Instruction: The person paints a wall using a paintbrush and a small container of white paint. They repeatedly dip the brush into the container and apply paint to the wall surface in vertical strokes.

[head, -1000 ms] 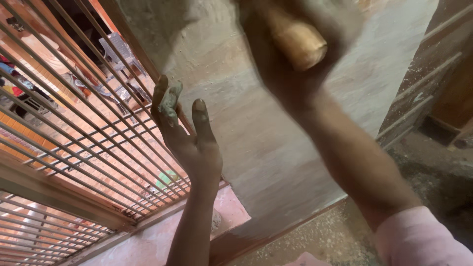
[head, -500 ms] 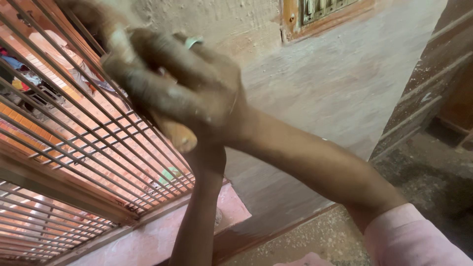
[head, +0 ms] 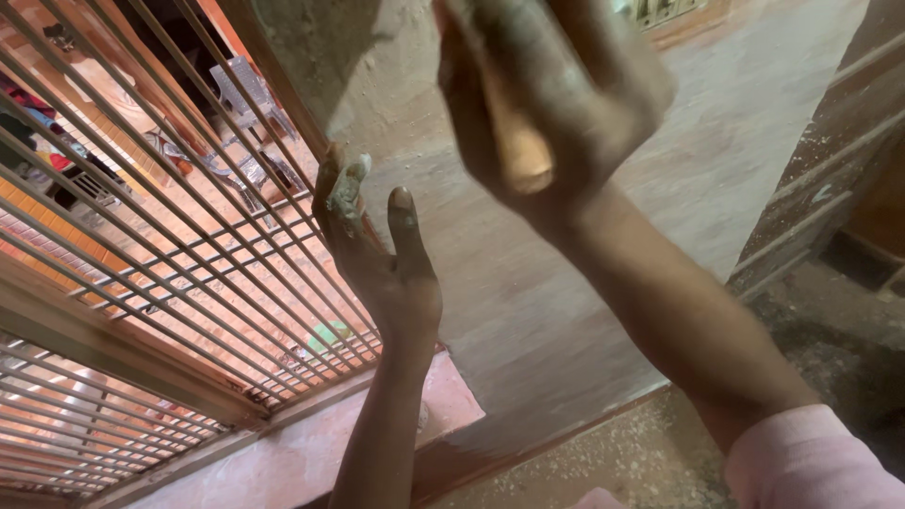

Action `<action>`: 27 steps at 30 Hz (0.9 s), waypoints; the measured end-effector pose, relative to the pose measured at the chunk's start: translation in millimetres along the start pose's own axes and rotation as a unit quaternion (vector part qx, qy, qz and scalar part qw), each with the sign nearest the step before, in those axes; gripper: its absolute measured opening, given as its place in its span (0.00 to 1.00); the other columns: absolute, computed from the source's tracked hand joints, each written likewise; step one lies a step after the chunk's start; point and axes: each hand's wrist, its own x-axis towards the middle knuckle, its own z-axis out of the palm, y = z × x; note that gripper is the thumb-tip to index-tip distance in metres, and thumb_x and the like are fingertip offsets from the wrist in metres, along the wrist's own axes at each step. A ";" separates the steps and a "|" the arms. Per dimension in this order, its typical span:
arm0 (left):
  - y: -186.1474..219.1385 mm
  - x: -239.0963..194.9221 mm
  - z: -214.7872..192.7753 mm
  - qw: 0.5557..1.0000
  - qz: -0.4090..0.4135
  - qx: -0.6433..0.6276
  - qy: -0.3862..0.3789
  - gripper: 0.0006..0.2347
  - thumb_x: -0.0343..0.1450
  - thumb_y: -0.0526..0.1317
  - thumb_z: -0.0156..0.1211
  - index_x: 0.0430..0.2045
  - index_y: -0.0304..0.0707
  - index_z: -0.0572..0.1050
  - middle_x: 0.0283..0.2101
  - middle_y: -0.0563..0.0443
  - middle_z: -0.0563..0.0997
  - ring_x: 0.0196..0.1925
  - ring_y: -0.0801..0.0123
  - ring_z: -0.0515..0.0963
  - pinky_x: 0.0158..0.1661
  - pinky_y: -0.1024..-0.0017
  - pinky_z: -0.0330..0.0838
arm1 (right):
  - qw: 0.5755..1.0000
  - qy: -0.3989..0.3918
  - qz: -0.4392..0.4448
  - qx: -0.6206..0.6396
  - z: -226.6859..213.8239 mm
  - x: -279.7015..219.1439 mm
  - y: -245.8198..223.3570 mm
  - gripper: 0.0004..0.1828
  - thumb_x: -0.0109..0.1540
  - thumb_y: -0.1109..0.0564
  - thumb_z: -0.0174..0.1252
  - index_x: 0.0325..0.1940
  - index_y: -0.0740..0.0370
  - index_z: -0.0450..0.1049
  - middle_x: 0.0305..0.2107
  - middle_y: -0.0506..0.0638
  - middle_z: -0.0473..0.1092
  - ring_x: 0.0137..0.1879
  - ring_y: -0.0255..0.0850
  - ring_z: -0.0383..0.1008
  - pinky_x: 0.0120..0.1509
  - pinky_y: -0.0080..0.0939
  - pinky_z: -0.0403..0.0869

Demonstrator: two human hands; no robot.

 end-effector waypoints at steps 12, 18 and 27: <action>6.8 1.1 14.1 0.997 0.037 0.064 -0.014 0.15 0.83 0.39 0.55 0.62 0.30 0.66 0.71 0.39 0.64 0.75 0.50 0.65 0.77 0.55 0.61 | 0.971 -0.074 0.095 0.209 -13.4 -17.3 16.3 0.13 0.69 0.58 0.65 0.56 0.59 0.71 0.43 0.52 0.74 0.39 0.36 0.80 0.39 0.33 0.84; 5.6 1.1 21.4 0.998 0.015 0.062 -0.014 0.18 0.82 0.40 0.55 0.66 0.32 0.64 0.74 0.42 0.64 0.72 0.53 0.72 0.71 0.56 0.67 | 0.993 -0.040 0.066 0.088 -41.0 -12.5 63.7 0.14 0.68 0.57 0.67 0.56 0.58 0.73 0.43 0.53 0.74 0.39 0.38 0.80 0.38 0.34 0.82; 6.0 3.3 33.0 0.999 0.031 0.000 -0.007 0.19 0.83 0.37 0.56 0.69 0.32 0.63 0.72 0.43 0.63 0.69 0.56 0.73 0.71 0.57 0.68 | 0.994 -0.085 -0.063 0.023 -9.8 15.4 23.1 0.14 0.67 0.56 0.69 0.56 0.56 0.76 0.44 0.55 0.75 0.39 0.40 0.80 0.37 0.37 0.79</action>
